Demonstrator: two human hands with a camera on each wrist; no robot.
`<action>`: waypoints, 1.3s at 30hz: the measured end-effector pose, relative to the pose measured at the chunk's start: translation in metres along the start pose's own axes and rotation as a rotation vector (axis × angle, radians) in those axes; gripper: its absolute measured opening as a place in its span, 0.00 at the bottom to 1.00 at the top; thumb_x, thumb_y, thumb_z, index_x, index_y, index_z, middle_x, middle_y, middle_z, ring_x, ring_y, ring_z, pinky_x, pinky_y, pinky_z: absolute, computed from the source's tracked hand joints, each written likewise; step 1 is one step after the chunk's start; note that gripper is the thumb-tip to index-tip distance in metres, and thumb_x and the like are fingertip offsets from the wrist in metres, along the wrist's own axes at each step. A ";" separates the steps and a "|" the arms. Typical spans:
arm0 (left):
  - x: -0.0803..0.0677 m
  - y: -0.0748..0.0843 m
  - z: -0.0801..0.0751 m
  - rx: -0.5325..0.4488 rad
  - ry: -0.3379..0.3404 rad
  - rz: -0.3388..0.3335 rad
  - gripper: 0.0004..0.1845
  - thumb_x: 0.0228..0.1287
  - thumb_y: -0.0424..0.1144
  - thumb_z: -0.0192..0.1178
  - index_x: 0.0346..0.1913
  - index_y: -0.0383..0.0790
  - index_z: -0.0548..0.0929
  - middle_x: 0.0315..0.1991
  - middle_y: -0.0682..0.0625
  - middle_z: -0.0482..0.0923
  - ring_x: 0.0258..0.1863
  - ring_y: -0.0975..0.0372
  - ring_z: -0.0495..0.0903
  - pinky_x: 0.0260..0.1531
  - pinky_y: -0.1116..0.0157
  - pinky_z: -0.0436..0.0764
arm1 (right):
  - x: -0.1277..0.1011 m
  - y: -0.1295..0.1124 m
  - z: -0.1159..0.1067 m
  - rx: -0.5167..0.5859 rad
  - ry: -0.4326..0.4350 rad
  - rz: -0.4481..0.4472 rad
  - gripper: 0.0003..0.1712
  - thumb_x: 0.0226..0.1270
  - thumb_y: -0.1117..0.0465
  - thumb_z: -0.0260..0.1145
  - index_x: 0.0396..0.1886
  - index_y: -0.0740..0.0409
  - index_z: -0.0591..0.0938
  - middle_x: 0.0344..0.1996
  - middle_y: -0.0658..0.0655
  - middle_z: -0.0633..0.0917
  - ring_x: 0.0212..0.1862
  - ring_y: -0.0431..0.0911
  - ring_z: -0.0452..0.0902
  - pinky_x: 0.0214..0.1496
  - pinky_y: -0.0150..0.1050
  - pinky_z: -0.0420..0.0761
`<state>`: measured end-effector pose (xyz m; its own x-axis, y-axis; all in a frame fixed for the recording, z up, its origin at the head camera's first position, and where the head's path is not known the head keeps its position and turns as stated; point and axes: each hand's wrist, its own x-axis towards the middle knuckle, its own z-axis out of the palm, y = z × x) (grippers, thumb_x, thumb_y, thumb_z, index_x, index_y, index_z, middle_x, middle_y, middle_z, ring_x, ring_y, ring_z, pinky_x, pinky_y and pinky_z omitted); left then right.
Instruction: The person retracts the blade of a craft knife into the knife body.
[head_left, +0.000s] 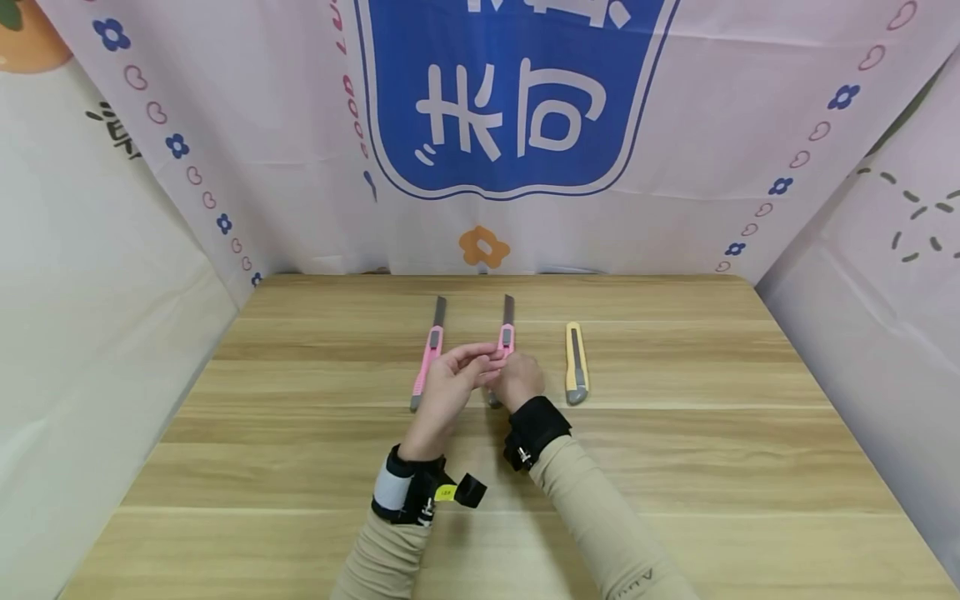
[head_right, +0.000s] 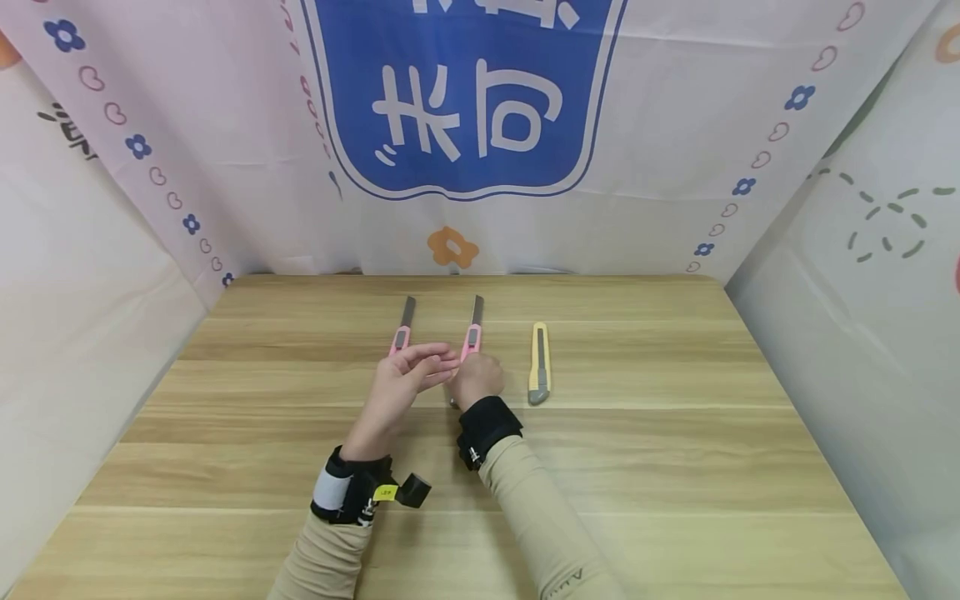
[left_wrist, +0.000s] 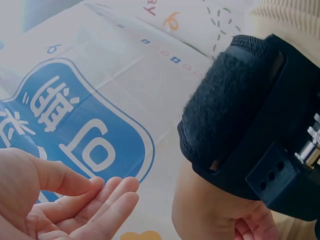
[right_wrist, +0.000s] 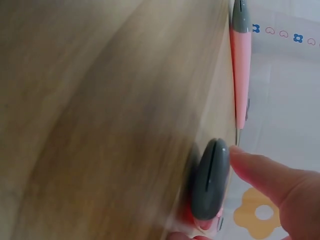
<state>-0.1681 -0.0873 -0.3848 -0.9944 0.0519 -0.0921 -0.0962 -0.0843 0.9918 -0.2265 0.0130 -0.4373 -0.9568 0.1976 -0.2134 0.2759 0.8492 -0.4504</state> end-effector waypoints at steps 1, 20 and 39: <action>0.000 0.000 0.000 0.000 0.000 -0.001 0.14 0.69 0.29 0.52 0.54 0.29 0.79 0.53 0.35 0.82 0.44 0.64 0.86 0.48 0.68 0.86 | 0.001 0.000 0.000 -0.009 0.000 0.002 0.15 0.55 0.56 0.70 0.38 0.62 0.84 0.41 0.62 0.88 0.43 0.53 0.85 0.39 0.43 0.86; -0.001 0.001 0.005 0.003 -0.012 -0.007 0.13 0.70 0.30 0.52 0.53 0.30 0.80 0.53 0.35 0.82 0.43 0.65 0.86 0.53 0.61 0.85 | 0.004 0.005 -0.004 -0.054 0.010 0.024 0.15 0.57 0.55 0.69 0.39 0.61 0.84 0.40 0.61 0.88 0.42 0.51 0.85 0.36 0.42 0.86; 0.001 -0.001 0.000 -0.016 -0.017 -0.012 0.14 0.70 0.29 0.51 0.54 0.30 0.79 0.55 0.34 0.80 0.48 0.59 0.86 0.52 0.65 0.85 | 0.002 0.013 -0.018 0.115 0.081 -0.031 0.08 0.49 0.60 0.68 0.19 0.60 0.81 0.21 0.58 0.84 0.24 0.49 0.79 0.21 0.36 0.74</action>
<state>-0.1692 -0.0875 -0.3859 -0.9923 0.0701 -0.1024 -0.1091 -0.0996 0.9890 -0.2261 0.0328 -0.4279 -0.9680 0.2148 -0.1296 0.2503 0.7946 -0.5531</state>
